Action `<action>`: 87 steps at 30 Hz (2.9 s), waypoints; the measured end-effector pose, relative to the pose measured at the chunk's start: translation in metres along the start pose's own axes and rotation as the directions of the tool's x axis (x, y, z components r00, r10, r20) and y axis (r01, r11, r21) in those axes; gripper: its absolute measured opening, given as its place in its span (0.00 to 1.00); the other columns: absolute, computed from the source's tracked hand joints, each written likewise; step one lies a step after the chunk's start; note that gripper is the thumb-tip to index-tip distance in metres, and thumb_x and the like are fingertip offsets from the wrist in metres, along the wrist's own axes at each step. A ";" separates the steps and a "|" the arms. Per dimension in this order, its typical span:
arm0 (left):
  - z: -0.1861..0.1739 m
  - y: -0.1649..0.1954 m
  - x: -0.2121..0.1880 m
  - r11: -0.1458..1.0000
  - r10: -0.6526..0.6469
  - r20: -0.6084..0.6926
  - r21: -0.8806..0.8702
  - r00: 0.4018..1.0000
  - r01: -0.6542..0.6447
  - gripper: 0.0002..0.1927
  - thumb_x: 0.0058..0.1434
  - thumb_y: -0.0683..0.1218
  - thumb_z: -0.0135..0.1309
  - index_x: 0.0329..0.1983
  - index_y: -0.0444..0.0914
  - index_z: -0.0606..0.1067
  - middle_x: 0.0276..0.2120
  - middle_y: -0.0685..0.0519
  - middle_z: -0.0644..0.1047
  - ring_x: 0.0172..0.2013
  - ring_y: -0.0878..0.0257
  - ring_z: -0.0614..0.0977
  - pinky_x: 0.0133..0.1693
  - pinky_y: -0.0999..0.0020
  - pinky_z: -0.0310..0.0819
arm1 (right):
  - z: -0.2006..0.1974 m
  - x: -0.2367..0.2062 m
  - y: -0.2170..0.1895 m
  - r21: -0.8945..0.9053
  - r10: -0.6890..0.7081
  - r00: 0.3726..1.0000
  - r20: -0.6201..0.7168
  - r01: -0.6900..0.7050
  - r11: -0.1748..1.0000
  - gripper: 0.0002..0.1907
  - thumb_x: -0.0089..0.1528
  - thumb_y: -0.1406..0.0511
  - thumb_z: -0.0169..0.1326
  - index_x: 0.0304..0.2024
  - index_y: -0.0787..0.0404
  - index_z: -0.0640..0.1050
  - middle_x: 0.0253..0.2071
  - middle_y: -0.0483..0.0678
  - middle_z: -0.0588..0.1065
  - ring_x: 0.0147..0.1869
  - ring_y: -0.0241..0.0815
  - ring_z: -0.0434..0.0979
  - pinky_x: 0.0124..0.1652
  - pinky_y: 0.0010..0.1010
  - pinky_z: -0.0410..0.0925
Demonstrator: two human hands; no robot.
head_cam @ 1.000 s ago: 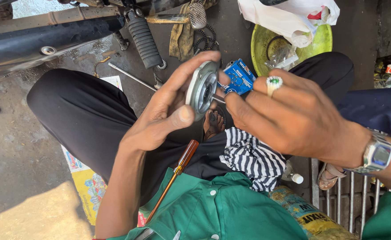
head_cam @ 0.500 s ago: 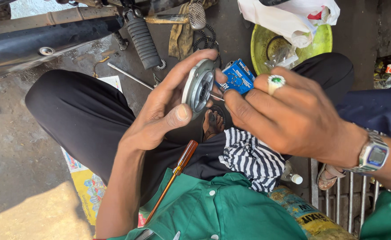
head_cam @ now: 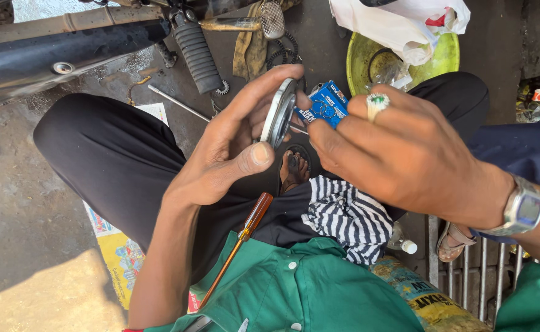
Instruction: The person cleans a circular metal part with a cloth, then uses a screwdriver to adjust components on the motorcycle engine. They also use a hammer to tap the screwdriver handle while working on the engine.
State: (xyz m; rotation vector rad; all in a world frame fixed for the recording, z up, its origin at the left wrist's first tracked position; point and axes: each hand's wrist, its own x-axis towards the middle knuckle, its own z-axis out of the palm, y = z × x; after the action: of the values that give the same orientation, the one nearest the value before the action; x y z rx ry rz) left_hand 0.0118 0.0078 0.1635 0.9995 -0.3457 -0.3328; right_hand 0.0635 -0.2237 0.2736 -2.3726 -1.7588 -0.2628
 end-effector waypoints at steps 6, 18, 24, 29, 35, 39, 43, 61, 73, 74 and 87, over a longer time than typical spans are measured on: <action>0.002 0.002 0.000 1.000 -0.005 -0.007 -0.020 1.000 0.005 0.51 0.65 0.71 0.58 0.78 0.35 0.55 0.67 0.44 0.69 0.70 0.59 0.71 0.74 0.62 0.62 | 0.004 0.006 0.008 0.275 0.133 0.990 0.047 -0.141 0.951 0.15 0.56 0.71 0.66 0.44 0.70 0.81 0.31 0.48 0.75 0.37 0.41 0.77 0.31 0.34 0.67; -0.001 -0.012 -0.004 0.979 0.048 0.067 -0.200 0.997 -0.033 0.53 0.63 0.51 0.70 0.81 0.40 0.48 0.76 0.48 0.56 0.72 0.59 0.61 0.73 0.64 0.58 | -0.006 0.004 -0.002 0.088 0.152 0.988 -0.015 -0.150 0.985 0.12 0.56 0.72 0.67 0.41 0.71 0.82 0.27 0.48 0.74 0.32 0.43 0.75 0.33 0.37 0.66; 0.002 -0.011 0.000 0.991 0.002 0.041 -0.131 0.999 0.003 0.54 0.59 0.47 0.71 0.78 0.39 0.47 0.77 0.46 0.55 0.79 0.56 0.57 0.69 0.61 0.61 | -0.003 -0.001 -0.003 0.387 0.395 0.918 0.029 -0.375 0.842 0.10 0.61 0.71 0.64 0.44 0.71 0.81 0.22 0.49 0.73 0.26 0.43 0.76 0.32 0.36 0.69; -0.003 -0.004 0.008 0.997 0.040 0.072 0.057 0.997 -0.045 0.51 0.64 0.43 0.68 0.81 0.41 0.47 0.76 0.49 0.55 0.75 0.57 0.61 0.73 0.63 0.56 | 0.004 -0.029 0.012 0.405 0.499 0.866 0.019 -0.463 0.788 0.07 0.64 0.69 0.62 0.43 0.67 0.82 0.30 0.52 0.78 0.28 0.41 0.76 0.30 0.31 0.68; 0.009 -0.007 0.033 0.472 0.035 0.043 0.880 0.998 -0.055 0.52 0.57 0.45 0.71 0.79 0.40 0.54 0.73 0.45 0.61 0.73 0.48 0.66 0.70 0.55 0.67 | 0.023 -0.089 0.026 0.359 0.743 0.628 -0.232 -0.655 0.665 0.08 0.76 0.69 0.61 0.48 0.71 0.83 0.35 0.51 0.78 0.31 0.35 0.74 0.33 0.23 0.63; 0.021 -0.027 0.079 -0.006 -0.166 0.035 0.999 0.986 -0.037 0.53 0.46 0.38 0.67 0.75 0.36 0.55 0.66 0.42 0.62 0.65 0.43 0.67 0.62 0.49 0.65 | 0.063 -0.119 0.038 0.582 0.860 0.423 -0.287 -0.636 0.507 0.14 0.79 0.66 0.61 0.47 0.76 0.81 0.32 0.49 0.76 0.31 0.34 0.69 0.31 0.22 0.57; 0.027 -0.034 0.072 0.065 -0.066 0.097 0.994 0.993 -0.093 0.51 0.47 0.38 0.67 0.75 0.36 0.56 0.67 0.44 0.63 0.65 0.43 0.67 0.64 0.50 0.66 | 0.088 -0.141 0.044 0.732 0.899 0.327 -0.292 -0.529 0.430 0.17 0.77 0.63 0.59 0.45 0.76 0.79 0.30 0.45 0.74 0.28 0.29 0.69 0.29 0.20 0.59; -0.011 -0.038 0.034 0.977 -0.023 -0.052 0.212 0.998 0.033 0.51 0.63 0.43 0.67 0.82 0.37 0.48 0.76 0.43 0.60 0.77 0.51 0.62 0.77 0.57 0.53 | 0.120 -0.113 0.053 0.484 0.663 0.680 0.313 -0.715 0.505 0.11 0.65 0.63 0.55 0.43 0.63 0.82 0.31 0.53 0.82 0.35 0.49 0.83 0.37 0.40 0.72; 0.035 0.001 -0.015 0.997 0.023 -0.164 -0.065 0.986 -0.034 0.59 0.49 0.55 0.77 0.79 0.36 0.58 0.70 0.41 0.68 0.68 0.51 0.73 0.71 0.56 0.65 | 0.144 -0.098 0.026 0.418 0.551 0.740 0.386 -0.672 0.611 0.21 0.62 0.60 0.55 0.57 0.59 0.77 0.51 0.54 0.77 0.54 0.56 0.77 0.51 0.43 0.70; 0.043 0.006 -0.017 0.998 0.015 -0.166 -0.065 0.986 -0.026 0.58 0.50 0.54 0.78 0.78 0.36 0.58 0.69 0.41 0.68 0.67 0.50 0.73 0.70 0.55 0.66 | 0.143 -0.102 0.021 0.361 0.557 0.684 0.472 -0.726 0.585 0.20 0.63 0.60 0.54 0.56 0.56 0.77 0.50 0.53 0.77 0.53 0.54 0.78 0.50 0.42 0.71; 0.059 -0.001 -0.031 0.944 -0.012 -0.199 -0.326 0.980 -0.055 0.55 0.57 0.58 0.71 0.77 0.33 0.52 0.69 0.33 0.65 0.69 0.45 0.72 0.73 0.50 0.64 | 0.153 -0.205 -0.066 0.400 0.247 0.696 0.674 -0.625 0.670 0.21 0.63 0.59 0.59 0.57 0.54 0.76 0.52 0.45 0.74 0.56 0.45 0.74 0.52 0.39 0.67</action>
State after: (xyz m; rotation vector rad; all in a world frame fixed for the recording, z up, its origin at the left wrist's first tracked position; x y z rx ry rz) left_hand -0.0414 -0.0240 0.1876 0.6906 -0.1132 -0.2577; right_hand -0.0532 -0.3573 0.0779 -2.3668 -1.0299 1.0500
